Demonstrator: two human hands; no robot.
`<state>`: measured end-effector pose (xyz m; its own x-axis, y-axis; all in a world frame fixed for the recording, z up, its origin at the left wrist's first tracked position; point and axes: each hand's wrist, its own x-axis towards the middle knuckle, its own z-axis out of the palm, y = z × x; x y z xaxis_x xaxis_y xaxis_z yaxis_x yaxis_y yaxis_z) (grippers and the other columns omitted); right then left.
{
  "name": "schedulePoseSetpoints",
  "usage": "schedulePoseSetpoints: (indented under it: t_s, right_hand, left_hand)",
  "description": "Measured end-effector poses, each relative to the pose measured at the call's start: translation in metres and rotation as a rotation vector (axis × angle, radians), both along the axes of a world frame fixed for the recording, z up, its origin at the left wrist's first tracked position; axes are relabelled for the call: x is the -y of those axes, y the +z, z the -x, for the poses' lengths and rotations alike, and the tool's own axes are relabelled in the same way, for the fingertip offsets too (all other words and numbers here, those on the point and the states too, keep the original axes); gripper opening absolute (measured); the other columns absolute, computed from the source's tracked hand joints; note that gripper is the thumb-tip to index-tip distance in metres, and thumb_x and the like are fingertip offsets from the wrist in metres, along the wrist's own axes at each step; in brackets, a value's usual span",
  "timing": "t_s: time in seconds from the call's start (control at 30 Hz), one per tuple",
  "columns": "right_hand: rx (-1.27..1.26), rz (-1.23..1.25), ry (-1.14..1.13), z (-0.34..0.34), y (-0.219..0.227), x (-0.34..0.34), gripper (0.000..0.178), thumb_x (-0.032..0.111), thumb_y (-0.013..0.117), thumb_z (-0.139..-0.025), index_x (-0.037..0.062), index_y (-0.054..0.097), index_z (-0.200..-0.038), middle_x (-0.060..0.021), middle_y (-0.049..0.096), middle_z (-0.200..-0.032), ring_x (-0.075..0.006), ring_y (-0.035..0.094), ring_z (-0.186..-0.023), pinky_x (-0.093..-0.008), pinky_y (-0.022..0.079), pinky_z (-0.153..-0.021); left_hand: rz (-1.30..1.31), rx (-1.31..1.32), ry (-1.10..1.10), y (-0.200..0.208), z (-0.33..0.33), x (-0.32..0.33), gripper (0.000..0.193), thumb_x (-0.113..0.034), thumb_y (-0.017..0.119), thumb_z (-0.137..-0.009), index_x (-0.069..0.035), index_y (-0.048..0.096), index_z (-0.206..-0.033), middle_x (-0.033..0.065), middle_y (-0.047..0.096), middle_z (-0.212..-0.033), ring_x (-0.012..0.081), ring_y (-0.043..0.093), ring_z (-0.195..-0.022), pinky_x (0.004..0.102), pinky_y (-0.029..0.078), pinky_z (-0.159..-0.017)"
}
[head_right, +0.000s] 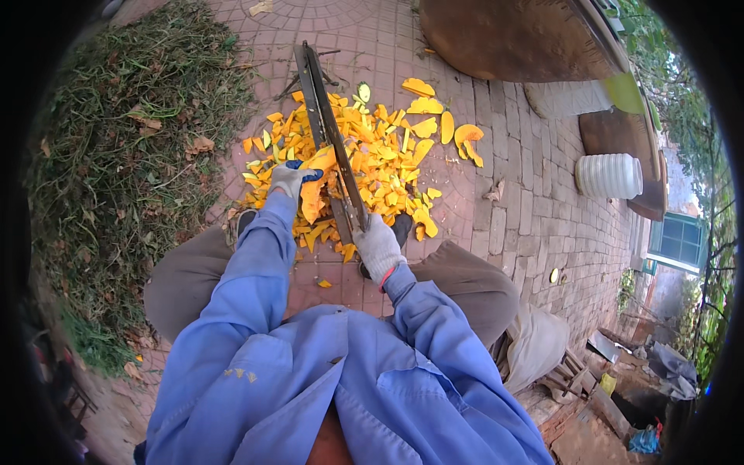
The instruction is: The person sits on a brick patio and uses a manual vegetable slicer to cut yellow pumpkin slices into thin strips. They repeatedly place slices onto the slicer, press the lever, and collect the resulting strips on the ground.
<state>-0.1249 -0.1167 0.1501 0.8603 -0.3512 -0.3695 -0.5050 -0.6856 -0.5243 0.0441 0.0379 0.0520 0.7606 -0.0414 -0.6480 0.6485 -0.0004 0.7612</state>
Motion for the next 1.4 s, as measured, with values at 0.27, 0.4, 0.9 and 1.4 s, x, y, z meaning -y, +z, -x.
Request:
schedulePoseSetpoints:
  t_s: [0.27,0.4,0.9,1.4]
  right_hand:
    - [-0.060,-0.003,-0.089,0.011,-0.021,-0.017,0.031,0.022,0.063,-0.084,-0.0006,0.054,-0.104,-0.0269,0.065,-0.087,-0.0421,0.063,-0.088,-0.0483,0.050,-0.074]
    - [-0.060,-0.091,-0.145,-0.001,0.038,0.000,0.029,0.022,0.067,-0.081,-0.0012,0.057,-0.095,-0.0246,0.064,-0.080,-0.0416,0.063,-0.081,-0.0446,0.050,-0.068]
    - [-0.067,-0.005,-0.080,-0.004,0.056,0.003,0.033,0.021,0.066,-0.081,-0.0012,0.056,-0.104,-0.0249,0.064,-0.083,-0.0427,0.063,-0.081,-0.0464,0.050,-0.070]
    - [-0.045,0.129,-0.001,0.002,0.020,-0.006,0.023,0.018,0.061,-0.084,-0.0010,0.052,-0.095,-0.0265,0.063,-0.076,-0.0431,0.063,-0.077,-0.0501,0.050,-0.065]
  left_hand:
    - [0.065,-0.014,-0.001,-0.014,0.003,-0.002,0.048,-0.002,0.082,-0.068,0.011,0.059,-0.108,0.0158,0.066,-0.103,0.0232,0.065,-0.088,0.0285,0.055,-0.077]
    - [0.275,-0.031,-0.063,-0.030,-0.003,-0.015,0.052,0.001,0.080,-0.068,0.013,0.056,-0.113,0.0176,0.065,-0.107,0.0233,0.066,-0.090,0.0297,0.056,-0.080]
    - [0.224,0.024,-0.199,-0.018,-0.024,-0.001,0.039,0.005,0.075,-0.073,0.012,0.059,-0.108,0.0174,0.066,-0.103,0.0258,0.067,-0.088,0.0306,0.059,-0.079]
    - [0.534,-0.071,0.035,-0.042,0.022,-0.016,0.022,0.002,0.071,-0.080,0.009,0.064,-0.099,0.0130,0.069,-0.092,0.0198,0.068,-0.081,0.0262,0.056,-0.077]
